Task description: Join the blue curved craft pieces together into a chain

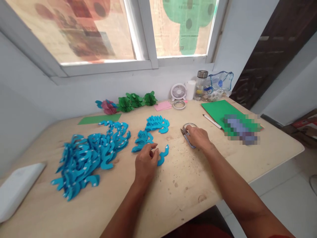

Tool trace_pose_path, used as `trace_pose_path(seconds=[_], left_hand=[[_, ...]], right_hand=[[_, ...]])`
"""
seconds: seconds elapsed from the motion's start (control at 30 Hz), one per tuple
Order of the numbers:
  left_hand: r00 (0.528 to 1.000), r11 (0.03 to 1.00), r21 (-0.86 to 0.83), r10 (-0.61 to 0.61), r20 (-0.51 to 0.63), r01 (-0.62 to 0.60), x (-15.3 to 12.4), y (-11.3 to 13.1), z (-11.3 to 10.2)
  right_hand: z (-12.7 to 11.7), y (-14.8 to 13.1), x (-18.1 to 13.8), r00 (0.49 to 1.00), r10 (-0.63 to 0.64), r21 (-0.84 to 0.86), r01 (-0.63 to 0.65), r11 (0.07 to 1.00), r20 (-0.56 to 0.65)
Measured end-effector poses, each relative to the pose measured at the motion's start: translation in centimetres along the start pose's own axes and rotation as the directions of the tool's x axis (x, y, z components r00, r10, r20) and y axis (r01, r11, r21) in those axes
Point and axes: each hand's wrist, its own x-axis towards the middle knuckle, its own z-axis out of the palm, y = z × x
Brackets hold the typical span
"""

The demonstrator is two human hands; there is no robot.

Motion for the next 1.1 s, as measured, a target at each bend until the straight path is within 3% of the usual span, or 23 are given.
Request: trace_pose_path(seconds=[0.17, 0.27, 0.3, 0.37, 0.5, 0.6, 0.67, 0.77, 0.9, 1.0, 1.1], left_hand=[[0.997, 0.997, -0.01, 0.077, 0.025, -0.076, 0.1, 1.2, -0.4], [0.977, 0.986, -0.013, 0.166, 0.135, -0.166, 0.8, 3.0, -0.1], [0.963, 0.978, -0.006, 0.207, 0.175, -0.209, 1.1, 3.6, 0.2], [0.929, 0.952, 0.03, 0.291, 0.227, -0.306, 2.0, 4.9, 1.5], [0.839, 0.857, 0.179, 0.395, 0.375, -0.483, 3.8, 7.0, 5.3], [0.8, 0.771, 0.288, 0.434, 0.413, -0.567, 4.7, 7.9, 8.0], [0.812, 0.758, 0.336, 0.418, 0.408, -0.559, 5.0, 8.2, 9.1], [0.847, 0.793, 0.34, 0.38, 0.371, -0.505, 5.1, 8.3, 9.8], [0.917, 0.92, 0.168, 0.306, 0.255, -0.353, 4.6, 8.0, 9.1], [0.967, 0.973, -0.061, 0.229, 0.114, -0.224, 4.0, 7.4, 8.1], [0.981, 0.953, -0.272, 0.165, 0.106, -0.131, 3.2, 6.9, 7.1]], right_hand=[[0.4, 1.2, 0.8, 0.99, 0.079, 0.232, -0.05, 0.971, -0.118], [0.8, 2.1, 1.7, 0.952, 0.193, 0.528, -0.042, 0.848, -0.236], [0.9, 2.4, 2.0, 0.943, 0.224, 0.654, -0.01, 0.756, -0.245], [1.1, 2.7, 2.5, 0.929, 0.301, 0.874, 0.047, 0.484, -0.217], [1.0, 2.9, 2.9, 0.892, 0.439, 0.992, 0.127, -0.014, -0.108], [0.7, 3.0, 2.8, 0.88, 0.474, 0.955, 0.177, -0.237, -0.045], [0.6, 3.1, 2.8, 0.877, 0.48, 0.923, 0.201, -0.329, -0.021], [0.4, 3.2, 2.7, 0.877, 0.48, 0.889, 0.202, -0.411, 0.022], [0.0, 3.2, 2.5, 0.881, 0.473, 0.872, 0.214, -0.441, 0.023], [-0.3, 2.7, 2.1, 0.907, 0.419, 0.905, 0.219, -0.366, -0.05], [-0.5, 1.9, 1.6, 0.954, 0.29, 0.955, 0.157, -0.253, -0.08]])
